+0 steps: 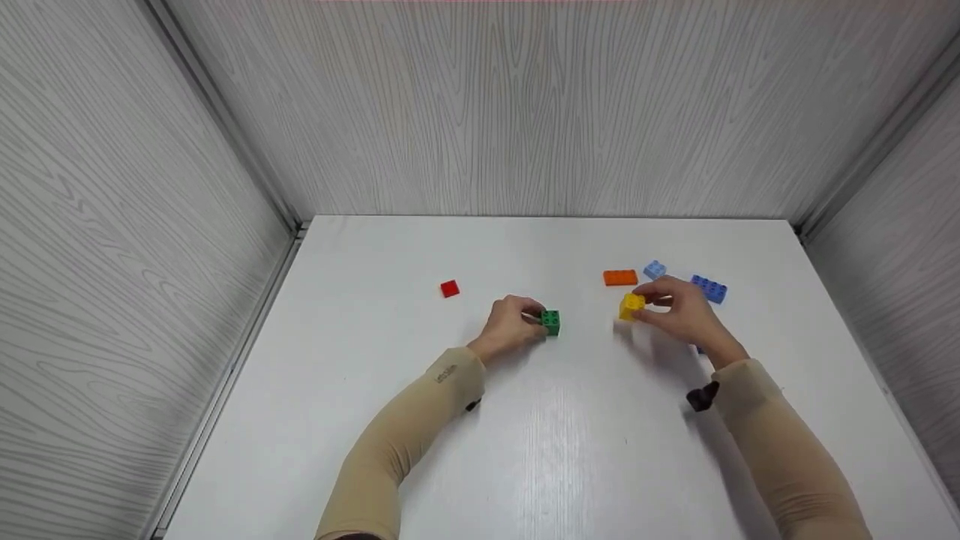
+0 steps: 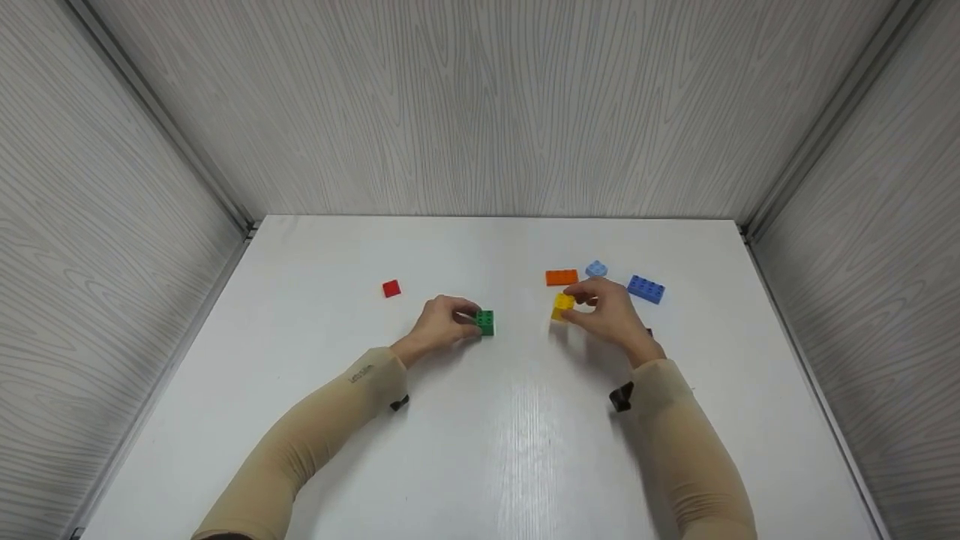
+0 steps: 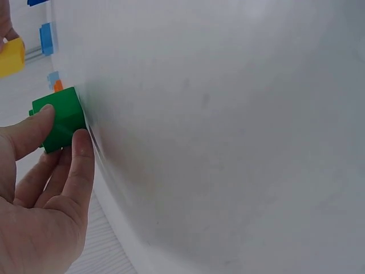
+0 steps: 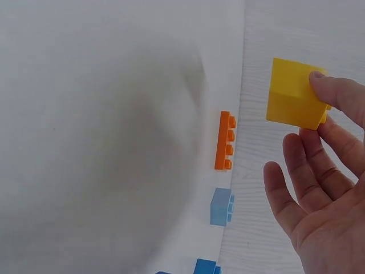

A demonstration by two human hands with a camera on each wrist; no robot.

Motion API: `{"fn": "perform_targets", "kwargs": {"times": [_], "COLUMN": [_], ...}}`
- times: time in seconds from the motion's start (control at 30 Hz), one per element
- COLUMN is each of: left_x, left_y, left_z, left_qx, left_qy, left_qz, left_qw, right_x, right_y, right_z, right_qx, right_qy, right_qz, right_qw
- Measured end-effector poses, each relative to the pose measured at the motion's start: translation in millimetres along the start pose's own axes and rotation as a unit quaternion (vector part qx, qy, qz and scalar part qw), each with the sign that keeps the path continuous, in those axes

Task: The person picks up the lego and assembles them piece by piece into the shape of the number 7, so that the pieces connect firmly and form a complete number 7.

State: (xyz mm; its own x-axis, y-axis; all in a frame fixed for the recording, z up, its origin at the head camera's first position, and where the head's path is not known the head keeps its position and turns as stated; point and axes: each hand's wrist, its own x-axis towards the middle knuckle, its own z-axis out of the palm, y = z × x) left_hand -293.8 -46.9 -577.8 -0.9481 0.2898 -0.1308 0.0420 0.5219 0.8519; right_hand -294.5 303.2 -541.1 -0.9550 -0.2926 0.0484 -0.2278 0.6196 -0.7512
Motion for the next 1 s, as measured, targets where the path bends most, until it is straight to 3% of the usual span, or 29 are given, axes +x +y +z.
{"fn": "perform_targets", "kwargs": {"times": [0.3,0.7,1.0], "left_x": [-3.2,-2.9,-1.6], "left_y": [6.1,6.3,7.4], "left_z": [0.5,-0.5,-1.2], "left_qx": [0.007,0.007,0.009], "left_qy": [0.011,0.002,-0.003], "left_qz": [-0.005,-0.007,-0.014], "left_qw": [0.9999,1.0000,0.9999], "right_x": [7.6,18.9,26.8], "right_y": [-13.6,-29.9,-44.8], "right_z": [8.5,31.3,48.6], "right_qx": [0.007,0.024,0.030], "right_qy": [-0.007,-0.035,-0.038], "right_qz": [-0.004,-0.003,-0.041], "right_qw": [0.9999,0.9991,0.9980]}}
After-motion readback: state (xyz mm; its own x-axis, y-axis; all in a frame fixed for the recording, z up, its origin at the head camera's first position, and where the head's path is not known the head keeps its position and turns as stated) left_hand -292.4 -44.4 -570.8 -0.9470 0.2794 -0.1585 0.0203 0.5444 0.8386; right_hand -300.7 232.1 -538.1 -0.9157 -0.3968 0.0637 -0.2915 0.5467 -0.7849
